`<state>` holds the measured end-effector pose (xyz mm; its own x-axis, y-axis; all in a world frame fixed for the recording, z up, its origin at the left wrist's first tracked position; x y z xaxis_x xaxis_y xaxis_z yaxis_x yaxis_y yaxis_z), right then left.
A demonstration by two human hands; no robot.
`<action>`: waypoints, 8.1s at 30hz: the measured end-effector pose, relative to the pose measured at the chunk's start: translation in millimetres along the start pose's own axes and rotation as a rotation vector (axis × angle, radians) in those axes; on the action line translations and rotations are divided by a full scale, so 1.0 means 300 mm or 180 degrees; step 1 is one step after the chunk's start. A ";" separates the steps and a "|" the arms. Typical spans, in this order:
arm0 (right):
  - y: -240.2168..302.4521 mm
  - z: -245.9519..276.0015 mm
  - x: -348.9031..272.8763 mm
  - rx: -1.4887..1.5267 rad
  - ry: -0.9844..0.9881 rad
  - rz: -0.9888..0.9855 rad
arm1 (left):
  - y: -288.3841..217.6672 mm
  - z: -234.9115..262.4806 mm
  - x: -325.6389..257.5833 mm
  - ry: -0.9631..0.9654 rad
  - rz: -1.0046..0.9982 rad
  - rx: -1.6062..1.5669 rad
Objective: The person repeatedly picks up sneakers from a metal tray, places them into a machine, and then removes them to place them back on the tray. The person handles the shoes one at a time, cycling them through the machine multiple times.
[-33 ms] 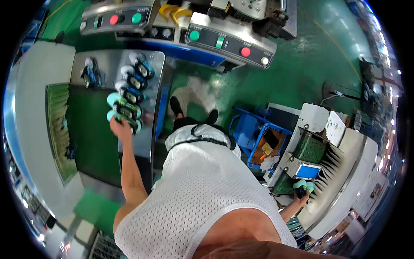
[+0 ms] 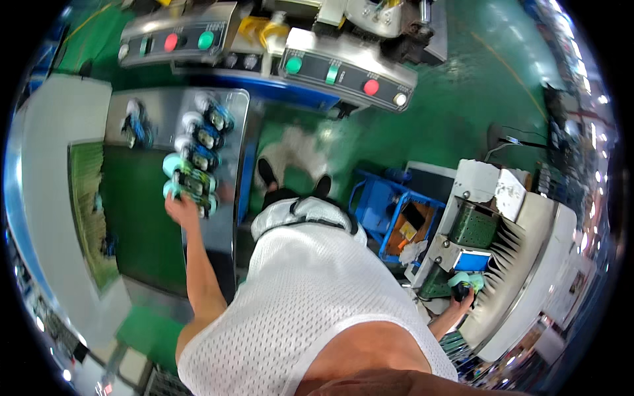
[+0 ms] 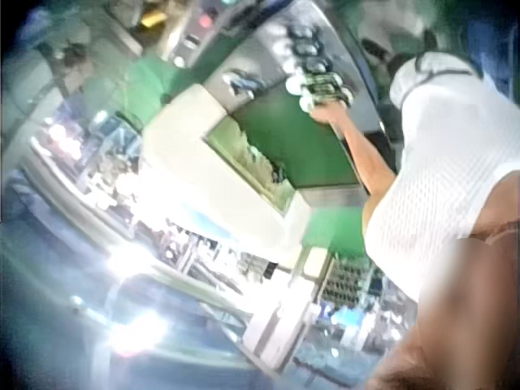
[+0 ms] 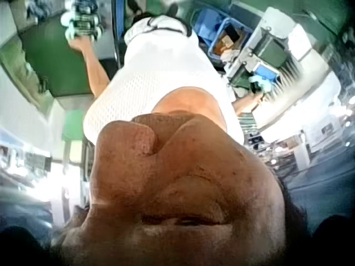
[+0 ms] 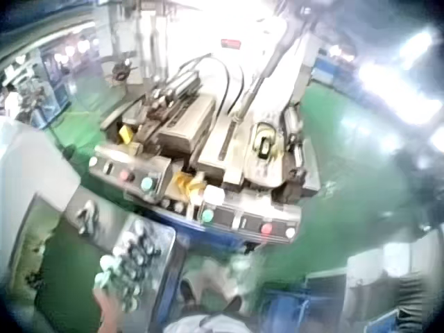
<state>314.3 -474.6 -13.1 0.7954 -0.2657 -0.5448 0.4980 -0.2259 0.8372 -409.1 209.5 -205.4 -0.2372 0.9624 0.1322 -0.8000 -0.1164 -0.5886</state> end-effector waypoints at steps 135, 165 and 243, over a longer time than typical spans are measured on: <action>-1.028 -1.727 -0.989 -0.4462 0.5413 0.1316 | -0.237 0.103 0.128 -0.0060 0.0416 -0.1450; -0.826 -1.523 -1.420 -0.5936 0.2909 0.0536 | 1.371 0.601 1.250 0.0835 0.1361 0.1772; -1.751 -4.125 -1.935 -0.3614 0.3344 0.1319 | -0.648 0.174 0.715 0.0366 0.1352 -0.2353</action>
<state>18.7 958.2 -78.2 0.5696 0.7122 -0.4103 -0.1971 0.6030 0.7730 -333.1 425.6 -20.8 -0.3461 0.8970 -0.2751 -0.0822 -0.3211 -0.9435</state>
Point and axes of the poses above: each hand's wrist, its own x-axis towards the middle knuckle, its own z-axis out of the back of the hand, y = z × x, the point moved 3 cm from there along x, towards the middle knuckle, and after that the axes turned 6 degrees about y, right-handed, at the moved point
